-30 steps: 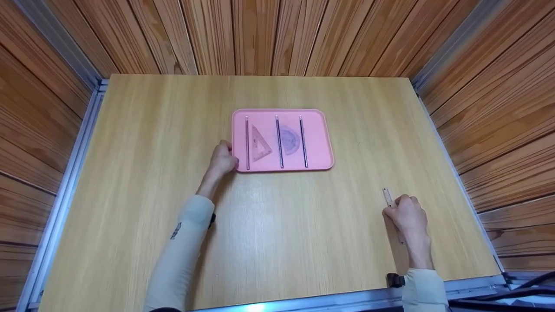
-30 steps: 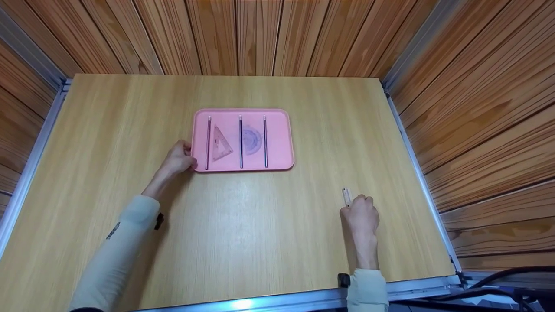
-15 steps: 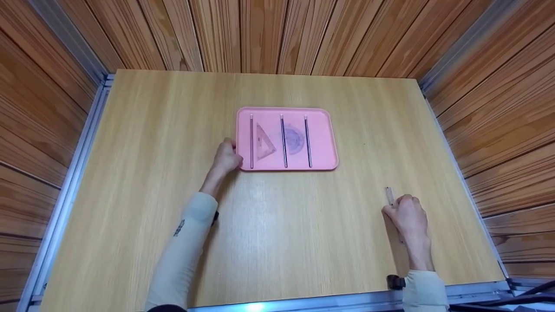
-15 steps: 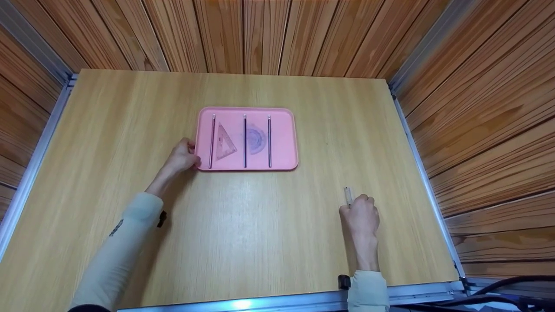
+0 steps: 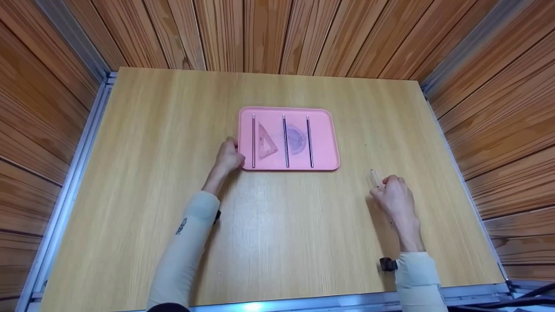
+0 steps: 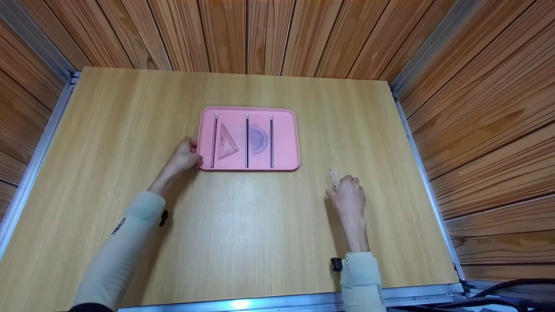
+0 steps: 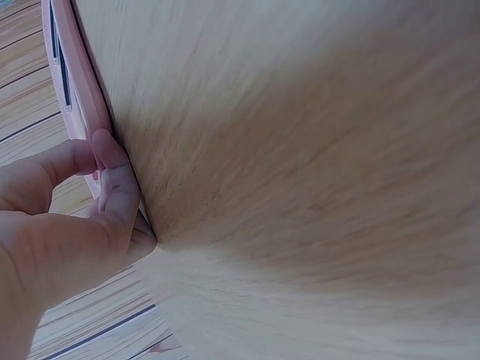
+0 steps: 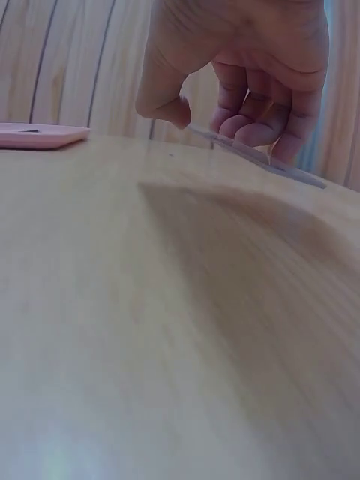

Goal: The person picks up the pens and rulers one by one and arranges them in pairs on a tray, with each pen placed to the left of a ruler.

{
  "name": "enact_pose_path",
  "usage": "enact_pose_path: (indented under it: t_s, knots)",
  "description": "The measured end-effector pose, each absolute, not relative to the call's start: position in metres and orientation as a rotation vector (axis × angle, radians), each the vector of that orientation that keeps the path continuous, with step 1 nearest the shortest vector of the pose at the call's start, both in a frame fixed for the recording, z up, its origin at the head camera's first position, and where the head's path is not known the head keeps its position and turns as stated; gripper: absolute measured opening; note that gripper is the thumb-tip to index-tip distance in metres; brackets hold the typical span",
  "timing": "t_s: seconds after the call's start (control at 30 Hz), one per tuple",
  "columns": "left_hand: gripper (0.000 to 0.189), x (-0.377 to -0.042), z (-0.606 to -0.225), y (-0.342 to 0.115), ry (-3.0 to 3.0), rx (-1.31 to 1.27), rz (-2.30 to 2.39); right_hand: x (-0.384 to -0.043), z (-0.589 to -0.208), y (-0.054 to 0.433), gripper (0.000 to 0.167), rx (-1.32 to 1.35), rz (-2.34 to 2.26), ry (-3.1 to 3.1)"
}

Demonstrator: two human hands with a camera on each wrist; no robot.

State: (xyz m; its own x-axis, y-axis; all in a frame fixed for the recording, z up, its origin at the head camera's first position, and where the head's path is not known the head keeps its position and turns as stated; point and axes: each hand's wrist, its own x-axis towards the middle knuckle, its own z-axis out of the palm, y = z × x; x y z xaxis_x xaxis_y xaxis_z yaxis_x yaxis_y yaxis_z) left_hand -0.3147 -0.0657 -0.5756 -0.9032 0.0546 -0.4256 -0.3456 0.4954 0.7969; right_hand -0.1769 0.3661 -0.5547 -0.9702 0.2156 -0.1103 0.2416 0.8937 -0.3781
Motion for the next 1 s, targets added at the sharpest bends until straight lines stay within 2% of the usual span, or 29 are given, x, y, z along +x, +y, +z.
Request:
enact_pose_path:
  t_s: [0.27,0.5,0.7,1.0]
  knots:
    - [0.043,-0.315,-0.575,-0.067,2.369,-0.22,1.38,-0.22,-0.529,0.336,0.044,0.24,-0.604,3.059]
    - [0.042,-0.314,-0.576,-0.065,2.354,-0.231,1.391,-0.274,-0.508,0.304,0.045,0.232,-0.614,3.001]
    - [0.042,-0.315,-0.579,-0.064,2.371,-0.227,1.396,-0.312,-0.514,0.279,0.045,0.242,-0.612,2.97]
    - [0.042,-0.316,-0.581,-0.063,2.45,-0.192,1.381,-0.345,-0.531,0.261,0.045,0.304,-0.564,2.92]
